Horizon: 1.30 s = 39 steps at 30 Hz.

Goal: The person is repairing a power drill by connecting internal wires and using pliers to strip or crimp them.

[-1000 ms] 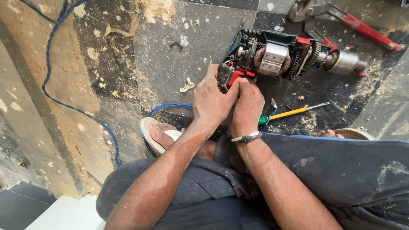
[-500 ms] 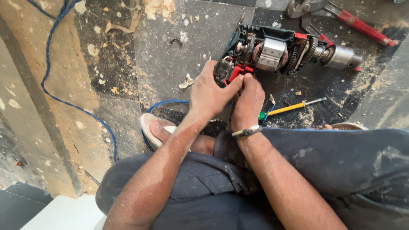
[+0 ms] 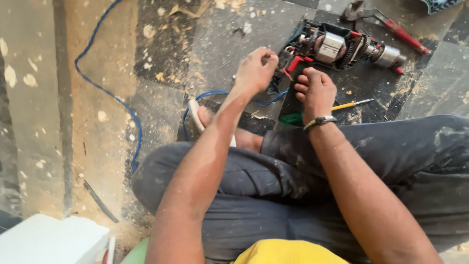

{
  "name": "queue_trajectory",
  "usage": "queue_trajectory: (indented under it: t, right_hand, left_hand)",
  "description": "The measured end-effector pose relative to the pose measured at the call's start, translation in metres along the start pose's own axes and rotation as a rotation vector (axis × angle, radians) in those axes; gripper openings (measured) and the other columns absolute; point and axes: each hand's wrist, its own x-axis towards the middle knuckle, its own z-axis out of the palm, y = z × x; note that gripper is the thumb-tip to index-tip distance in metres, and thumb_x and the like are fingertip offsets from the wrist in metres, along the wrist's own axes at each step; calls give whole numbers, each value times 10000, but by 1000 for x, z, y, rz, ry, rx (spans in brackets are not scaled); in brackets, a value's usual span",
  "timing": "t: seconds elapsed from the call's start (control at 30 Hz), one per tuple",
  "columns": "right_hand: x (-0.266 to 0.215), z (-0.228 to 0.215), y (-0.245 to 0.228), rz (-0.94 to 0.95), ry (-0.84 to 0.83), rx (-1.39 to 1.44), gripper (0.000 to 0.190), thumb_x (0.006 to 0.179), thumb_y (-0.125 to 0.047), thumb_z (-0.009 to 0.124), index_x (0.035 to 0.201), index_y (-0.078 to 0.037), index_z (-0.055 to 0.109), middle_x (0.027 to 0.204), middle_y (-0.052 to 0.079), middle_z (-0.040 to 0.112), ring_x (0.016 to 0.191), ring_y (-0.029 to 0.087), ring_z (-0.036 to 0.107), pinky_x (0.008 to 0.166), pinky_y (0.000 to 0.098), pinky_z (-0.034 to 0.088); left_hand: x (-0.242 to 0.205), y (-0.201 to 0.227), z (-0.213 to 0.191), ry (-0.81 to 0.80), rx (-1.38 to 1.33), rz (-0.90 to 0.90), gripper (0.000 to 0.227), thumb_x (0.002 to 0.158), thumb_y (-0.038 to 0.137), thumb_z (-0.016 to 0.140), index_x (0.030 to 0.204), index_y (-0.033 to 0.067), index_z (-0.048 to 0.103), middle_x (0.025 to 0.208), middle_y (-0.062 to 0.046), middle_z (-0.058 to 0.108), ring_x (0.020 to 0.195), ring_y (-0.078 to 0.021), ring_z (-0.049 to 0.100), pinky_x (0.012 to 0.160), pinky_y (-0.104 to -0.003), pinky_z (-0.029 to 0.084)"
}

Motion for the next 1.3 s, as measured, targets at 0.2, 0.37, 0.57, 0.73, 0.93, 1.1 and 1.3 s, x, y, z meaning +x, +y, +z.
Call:
queue_trajectory:
  t: [0.2, 0.37, 0.57, 0.73, 0.93, 1.1, 1.3]
  right_hand:
    - [-24, 4, -5, -447, -180, -475, 219, 940, -156, 765, 1126, -44, 736, 960, 20, 754, 775, 76, 682, 670, 221, 541]
    - [-36, 17, -7, -656, -163, -738, 170, 925, -132, 789, 1052, -24, 760, 899, 52, 775, 772, 90, 709, 713, 240, 563]
    - [-41, 25, -15, -635, -45, -873, 173, 926, -187, 803, 948, -18, 776, 801, 66, 766, 690, 99, 706, 662, 260, 541]
    - [-31, 20, -13, -586, -51, -835, 232, 954, -233, 783, 940, -2, 766, 771, 59, 757, 654, 98, 684, 624, 260, 531]
    - [-10, -10, -56, -418, -188, -630, 287, 1001, -287, 723, 1040, -2, 740, 816, 38, 733, 664, 71, 665, 601, 244, 542]
    - [14, -50, -144, -284, -304, -964, 279, 995, -268, 667, 1090, -26, 769, 847, 59, 739, 697, 100, 662, 662, 286, 549]
    - [92, -96, -202, -871, -106, -1430, 196, 1022, -213, 708, 1108, -60, 794, 1056, 144, 758, 939, 303, 728, 846, 417, 574]
  left_hand:
    - [-17, 35, -32, -38, 38, 110, 177, 828, 193, 747, 996, 141, 768, 930, -70, 795, 877, -245, 775, 798, -366, 595]
    - [-26, 39, -44, -86, 144, 148, 145, 816, 193, 778, 953, 147, 761, 931, -55, 791, 887, -240, 767, 800, -372, 589]
    - [-29, 44, -54, -103, 261, 254, 200, 757, 229, 829, 898, 121, 737, 904, -78, 769, 871, -273, 747, 776, -403, 579]
    - [-27, 31, -42, -86, 394, 224, 160, 838, 279, 810, 901, 144, 751, 930, -91, 761, 904, -297, 736, 805, -429, 570]
    - [-41, 49, -56, -39, 389, 167, 371, 764, 362, 845, 1014, 117, 721, 1015, -118, 754, 941, -347, 719, 788, -461, 560]
    - [-79, 74, -51, -329, 812, -30, 635, 727, 555, 873, 1112, 90, 678, 1092, -126, 730, 1027, -317, 727, 801, -458, 592]
    - [-75, -16, 33, -50, 827, 316, 146, 957, 149, 615, 902, 141, 750, 986, -103, 715, 941, -298, 731, 750, -457, 588]
